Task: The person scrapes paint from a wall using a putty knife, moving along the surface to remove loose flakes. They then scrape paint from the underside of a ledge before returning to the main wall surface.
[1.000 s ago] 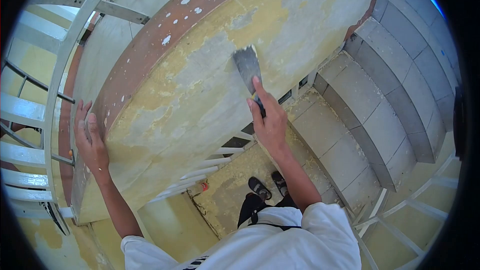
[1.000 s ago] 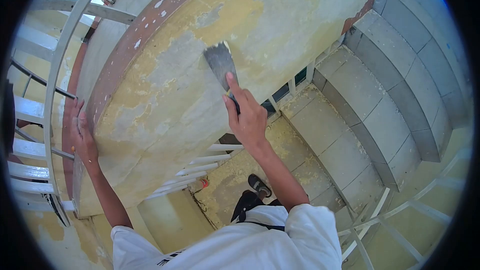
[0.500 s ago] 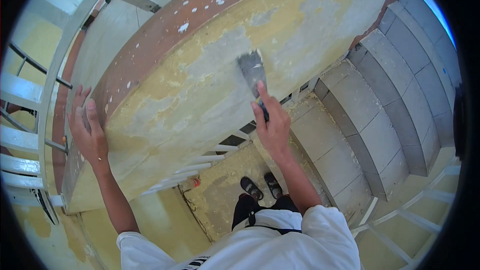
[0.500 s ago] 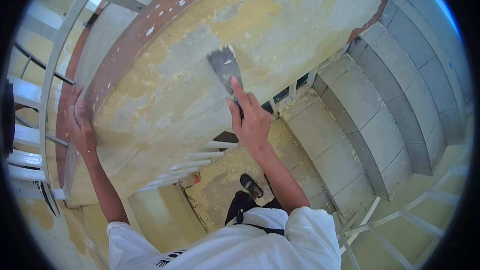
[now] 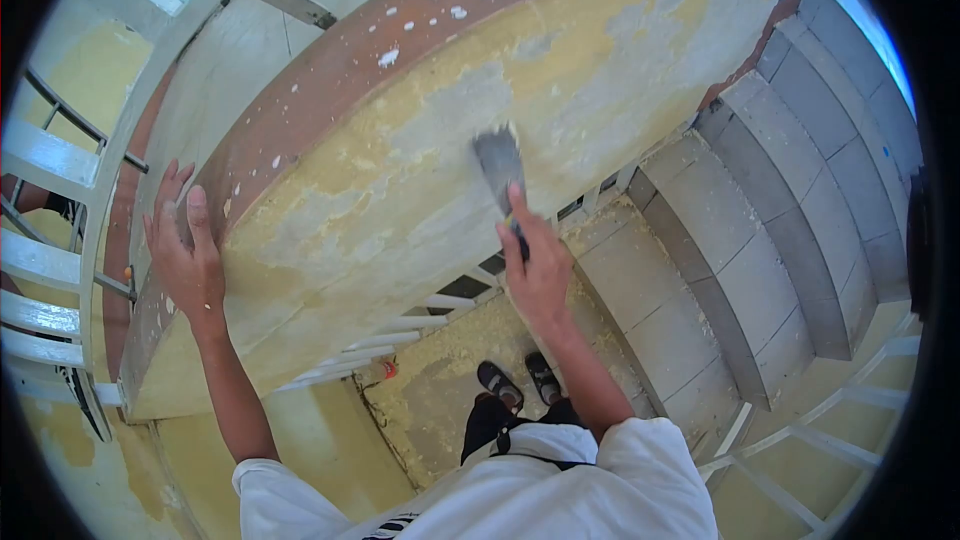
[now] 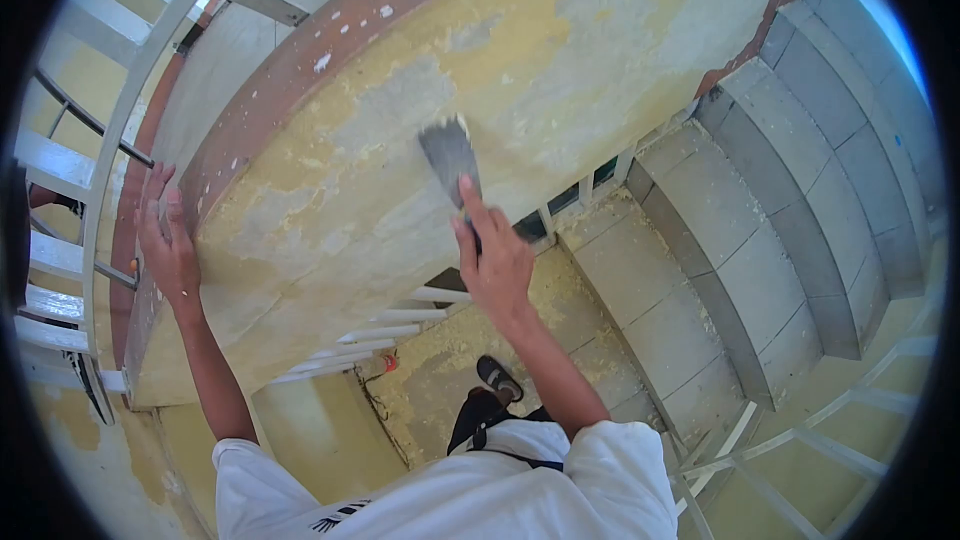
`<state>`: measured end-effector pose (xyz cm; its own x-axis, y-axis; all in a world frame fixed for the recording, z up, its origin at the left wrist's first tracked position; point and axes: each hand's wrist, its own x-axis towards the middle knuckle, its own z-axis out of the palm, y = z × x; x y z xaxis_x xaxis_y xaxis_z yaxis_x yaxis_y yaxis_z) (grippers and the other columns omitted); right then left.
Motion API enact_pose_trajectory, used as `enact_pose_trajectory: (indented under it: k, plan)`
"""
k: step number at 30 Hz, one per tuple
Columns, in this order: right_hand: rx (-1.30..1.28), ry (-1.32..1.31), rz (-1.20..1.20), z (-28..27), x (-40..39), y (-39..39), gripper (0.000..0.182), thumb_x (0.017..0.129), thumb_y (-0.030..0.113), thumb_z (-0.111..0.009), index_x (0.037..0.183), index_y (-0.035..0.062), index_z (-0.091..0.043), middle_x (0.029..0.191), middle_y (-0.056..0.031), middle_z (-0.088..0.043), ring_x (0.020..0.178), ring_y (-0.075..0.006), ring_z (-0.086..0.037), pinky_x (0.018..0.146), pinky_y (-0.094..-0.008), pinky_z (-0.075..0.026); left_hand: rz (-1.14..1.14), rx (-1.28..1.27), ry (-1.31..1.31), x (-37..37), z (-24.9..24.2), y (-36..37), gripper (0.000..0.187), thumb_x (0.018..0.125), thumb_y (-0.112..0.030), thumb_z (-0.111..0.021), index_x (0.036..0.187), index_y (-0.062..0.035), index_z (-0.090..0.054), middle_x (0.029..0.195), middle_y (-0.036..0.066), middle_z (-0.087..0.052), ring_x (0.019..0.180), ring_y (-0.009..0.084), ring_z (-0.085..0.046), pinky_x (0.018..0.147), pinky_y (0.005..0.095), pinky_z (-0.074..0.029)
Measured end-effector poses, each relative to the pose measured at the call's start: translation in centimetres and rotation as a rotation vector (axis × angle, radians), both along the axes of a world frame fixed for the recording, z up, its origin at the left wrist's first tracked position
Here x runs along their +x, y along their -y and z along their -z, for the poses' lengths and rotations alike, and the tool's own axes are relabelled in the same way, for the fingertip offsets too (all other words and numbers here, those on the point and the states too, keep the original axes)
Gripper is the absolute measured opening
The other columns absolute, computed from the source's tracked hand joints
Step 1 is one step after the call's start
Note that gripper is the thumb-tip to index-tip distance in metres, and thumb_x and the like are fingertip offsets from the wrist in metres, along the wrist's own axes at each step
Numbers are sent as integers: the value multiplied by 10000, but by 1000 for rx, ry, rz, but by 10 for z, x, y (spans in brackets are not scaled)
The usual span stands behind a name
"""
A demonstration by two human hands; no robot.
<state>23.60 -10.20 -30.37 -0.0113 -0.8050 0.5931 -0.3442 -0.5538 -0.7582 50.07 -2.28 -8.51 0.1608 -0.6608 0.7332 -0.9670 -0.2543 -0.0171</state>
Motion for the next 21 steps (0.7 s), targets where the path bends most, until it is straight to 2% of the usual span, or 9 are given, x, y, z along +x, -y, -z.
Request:
enact_pose_trajectory:
  k: [2, 8, 10, 13, 21]
  plan:
    - [-21, 49, 6, -22, -2, 11, 494, 828, 133, -604, 1302, 158, -464, 693, -96, -525, 542, -257, -516, 476, -347, -412, 0, 5, 11, 2, 1, -1, 389, 915, -385, -419, 1124, -109, -595, 1251, 47, -534, 1181, 258, -458, 1074, 438, -177]
    - [61, 11, -9, 3, 7, -11, 490, 828, 128, -602, 1298, 158, -468, 696, -91, -524, 542, -251, -515, 476, -347, -411, -1, -3, -5, -4, 0, 0, 390, 915, -392, -418, 1125, -114, -593, 1247, 41, -537, 1182, 258, -459, 1072, 444, -180]
    - [38, 23, 7, -15, 1, -2, 488, 829, 123, -599, 1298, 160, -470, 685, -89, -520, 540, -248, -512, 477, -346, -412, -3, 0, -13, 0, 1, 0, 387, 914, -396, -420, 1126, -122, -593, 1247, 40, -537, 1183, 253, -460, 1072, 443, -184]
    - [76, -11, 4, -7, 2, -13, 488, 828, 120, -600, 1296, 161, -469, 697, -92, -532, 551, -254, -521, 480, -341, -417, -12, -20, -4, -1, 2, -1, 382, 912, -398, -425, 1128, -131, -592, 1245, 36, -538, 1183, 248, -462, 1071, 444, -189]
    - [138, 100, -19, 4, 8, -19, 479, 839, 123, -597, 1299, 132, -462, 732, -111, -562, 585, -252, -532, 522, -333, -429, -28, -37, 17, -1, 1, -3, 375, 913, -390, -426, 1130, -132, -590, 1240, 26, -541, 1169, 251, -476, 1068, 451, -196]
